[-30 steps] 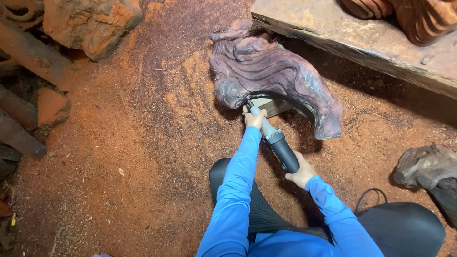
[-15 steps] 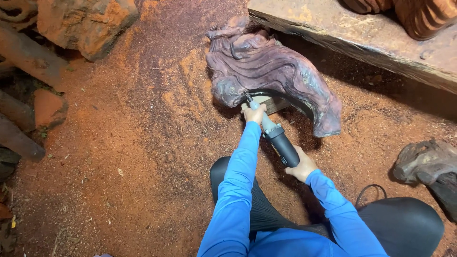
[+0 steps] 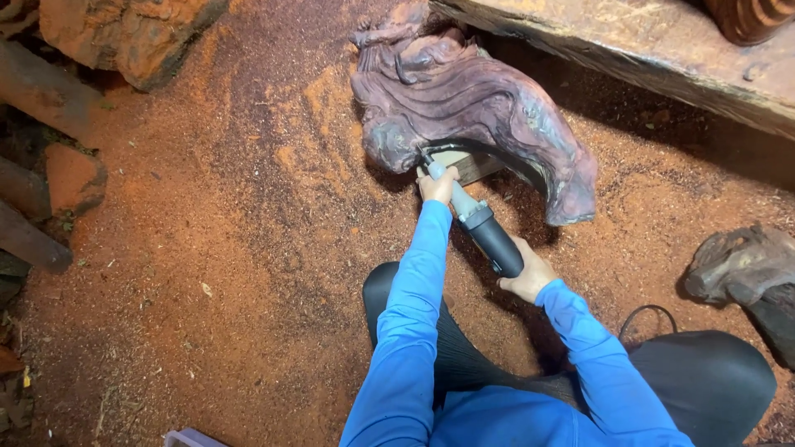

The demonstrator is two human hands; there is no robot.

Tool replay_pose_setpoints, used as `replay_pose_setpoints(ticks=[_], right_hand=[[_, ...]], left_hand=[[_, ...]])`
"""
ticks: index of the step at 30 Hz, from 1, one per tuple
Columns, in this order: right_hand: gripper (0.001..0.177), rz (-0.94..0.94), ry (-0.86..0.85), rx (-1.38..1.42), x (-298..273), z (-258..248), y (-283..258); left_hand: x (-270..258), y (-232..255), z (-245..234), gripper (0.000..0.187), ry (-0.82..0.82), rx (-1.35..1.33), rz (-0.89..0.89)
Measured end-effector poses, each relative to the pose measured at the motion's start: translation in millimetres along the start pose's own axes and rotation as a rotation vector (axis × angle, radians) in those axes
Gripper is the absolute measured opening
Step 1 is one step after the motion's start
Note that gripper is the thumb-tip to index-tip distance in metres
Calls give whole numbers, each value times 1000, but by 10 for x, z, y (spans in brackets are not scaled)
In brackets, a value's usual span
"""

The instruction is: Carving and refining a wooden statue using a power rotary tool in a workshop

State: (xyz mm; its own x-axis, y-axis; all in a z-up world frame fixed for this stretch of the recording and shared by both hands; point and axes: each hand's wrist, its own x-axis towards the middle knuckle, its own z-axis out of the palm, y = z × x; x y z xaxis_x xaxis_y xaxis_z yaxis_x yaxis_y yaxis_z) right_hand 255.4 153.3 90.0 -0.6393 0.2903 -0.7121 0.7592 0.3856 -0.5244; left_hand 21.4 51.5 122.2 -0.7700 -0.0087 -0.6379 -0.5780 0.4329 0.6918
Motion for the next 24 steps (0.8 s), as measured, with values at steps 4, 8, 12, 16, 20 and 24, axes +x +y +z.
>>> replay_pose_setpoints(ticks=[4,8,12,16,20,24], right_hand=[[101,2,-12,-12,-161,-157,-160],[105,-13,-2,-74,-31,-107,-69],[104,-2,-9,-57,-48,-156,-94],[99,-10,24,-43,37,-95,-63],[96,-9,26,-42,-22,-170,-157],[100,-13,17,-95,-267,-356,-376]], left_hand=[[68,-159,87,118,-11,-89,-6],[-2,-115,36,109,27,-217,-22],[198,-168,71,113,-8,-124,23],[443,-295,139,102,44,-75,59],[385,-270,69,91,51,-158,54],[280,-236,11,92,31,-209,25]])
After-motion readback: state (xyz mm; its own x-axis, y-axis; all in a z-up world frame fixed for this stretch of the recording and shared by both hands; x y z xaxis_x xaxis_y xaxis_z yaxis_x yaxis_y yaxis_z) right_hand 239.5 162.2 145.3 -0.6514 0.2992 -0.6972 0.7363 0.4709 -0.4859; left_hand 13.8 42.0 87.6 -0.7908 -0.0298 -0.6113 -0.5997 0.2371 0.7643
